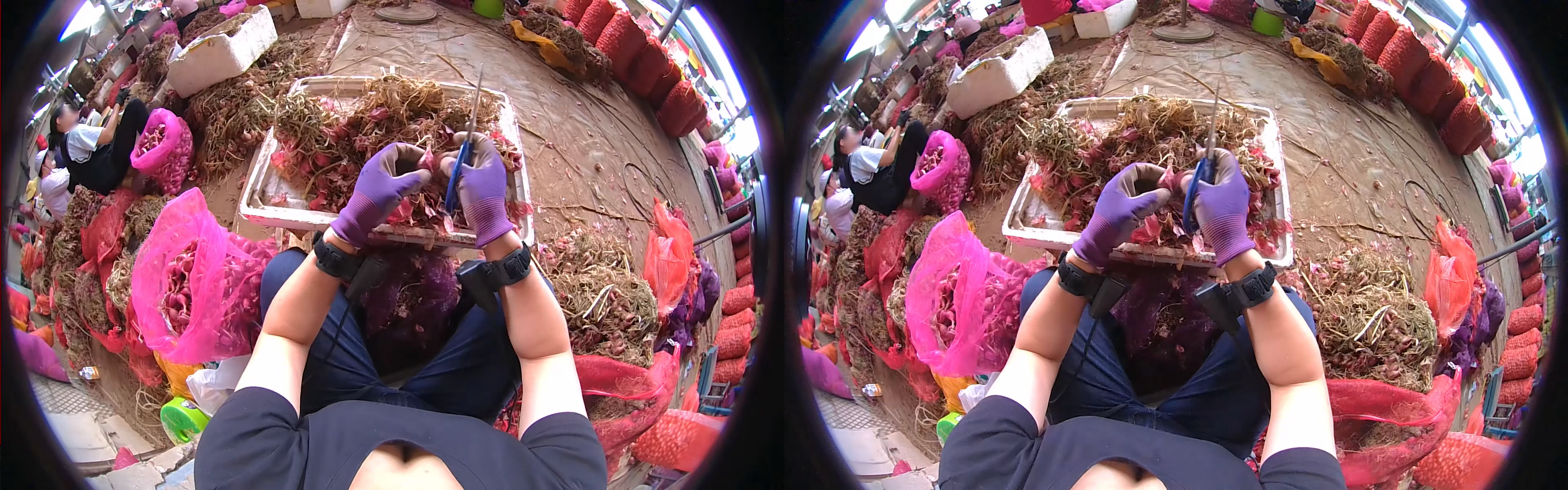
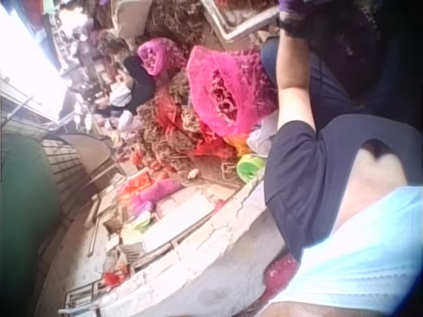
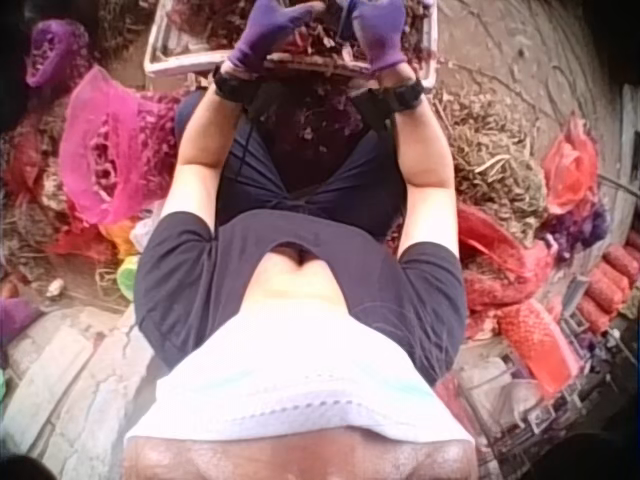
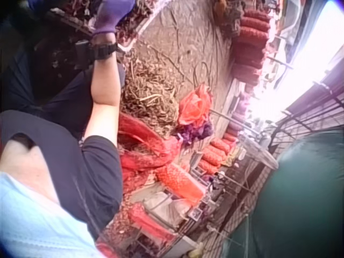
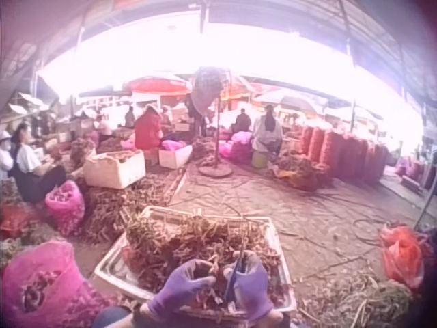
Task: The person trims the roots and stems from shallots using shears, handling them one at a time over a tray. They place the cleaned shallots into a pink mesh bag and toss the discarded debris back onto the tray.
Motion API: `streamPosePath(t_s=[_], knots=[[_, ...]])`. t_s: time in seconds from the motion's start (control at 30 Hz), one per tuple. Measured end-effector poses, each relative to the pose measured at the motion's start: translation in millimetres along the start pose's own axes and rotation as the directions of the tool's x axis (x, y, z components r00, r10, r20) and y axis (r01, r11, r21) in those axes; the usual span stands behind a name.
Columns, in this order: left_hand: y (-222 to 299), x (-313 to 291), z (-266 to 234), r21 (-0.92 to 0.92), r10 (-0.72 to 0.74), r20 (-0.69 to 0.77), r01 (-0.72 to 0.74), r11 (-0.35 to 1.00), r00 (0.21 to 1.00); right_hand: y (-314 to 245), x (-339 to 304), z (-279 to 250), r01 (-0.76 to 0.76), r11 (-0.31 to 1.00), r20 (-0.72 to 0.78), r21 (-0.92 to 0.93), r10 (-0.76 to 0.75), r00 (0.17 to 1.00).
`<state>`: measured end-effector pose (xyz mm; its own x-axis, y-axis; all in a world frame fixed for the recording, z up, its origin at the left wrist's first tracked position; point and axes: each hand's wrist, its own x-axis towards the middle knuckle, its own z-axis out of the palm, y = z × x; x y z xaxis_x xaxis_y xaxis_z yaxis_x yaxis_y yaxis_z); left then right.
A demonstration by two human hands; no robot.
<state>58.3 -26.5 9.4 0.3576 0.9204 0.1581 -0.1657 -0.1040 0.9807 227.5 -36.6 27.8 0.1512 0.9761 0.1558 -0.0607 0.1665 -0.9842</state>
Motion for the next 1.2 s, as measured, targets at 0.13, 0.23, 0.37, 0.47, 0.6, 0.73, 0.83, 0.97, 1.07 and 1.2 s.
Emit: streamPosePath(t_s=[0.13, 0.23, 0.37, 0.47, 0.6, 0.73, 0.83, 0.97, 1.07, 1.2], knots=[[2.1, -1.9, 1.0, 0.031, 0.007, -0.045, -0.006, 1.0, 0.999, -9.5, 3.9, -2.8, 0.068, 0.998, -0.009, -0.004, -0.068, 0.998], [-9.0, 0.7, 4.4, 0.12, 0.11, -0.086, -0.099, 0.988, 0.99, -12.2, -7.1, 5.0, 0.042, 0.988, 0.033, -0.151, -0.038, 0.999], [-13.2, -0.1, 11.5, 0.51, 0.284, -0.149, -0.173, 0.843, 0.947, -6.7, -13.2, 11.6, 0.195, 0.866, 0.026, -0.46, -0.207, 0.978], [-6.3, -2.7, 19.9, 0.594, 0.346, -0.132, -0.205, 0.778, 0.929, 4.9, -5.8, 4.8, 0.191, 0.842, 0.014, -0.504, -0.213, 0.977], [-2.2, -2.9, 10.0, 0.168, 0.068, -0.111, -0.049, 0.985, 0.991, -1.0, -0.1, 0.1, 0.165, 0.897, -0.022, -0.409, -0.191, 0.981], [0.5, -2.5, 8.0, 0.112, 0.043, -0.122, -0.029, 0.993, 0.992, 3.7, 7.2, -10.1, 0.102, 0.945, -0.03, -0.309, -0.117, 0.993], [-3.8, -1.8, 8.0, 0.133, 0.059, -0.132, -0.041, 0.99, 0.989, 2.6, -4.6, 1.8, 0.179, 0.909, 0.086, -0.377, -0.158, 0.984], [-7.6, -1.6, 7.7, 0.347, 0.117, -0.102, -0.075, 0.935, 0.988, -6.7, -8.9, 5.3, 0.206, 0.804, 0.088, -0.557, -0.189, 0.978], [-4.2, -3.0, 5.7, 0.359, 0.103, -0.054, -0.077, 0.93, 0.993, -12.1, -9.5, 5.9, 0.188, 0.873, 0.068, -0.449, -0.176, 0.982], [6.9, -4.2, 6.6, 0.117, -0.03, -0.006, 0.031, 0.993, 1.0, -13.3, 0.6, -5.9, 0.074, 0.899, 0.003, -0.431, -0.08, 0.997]])
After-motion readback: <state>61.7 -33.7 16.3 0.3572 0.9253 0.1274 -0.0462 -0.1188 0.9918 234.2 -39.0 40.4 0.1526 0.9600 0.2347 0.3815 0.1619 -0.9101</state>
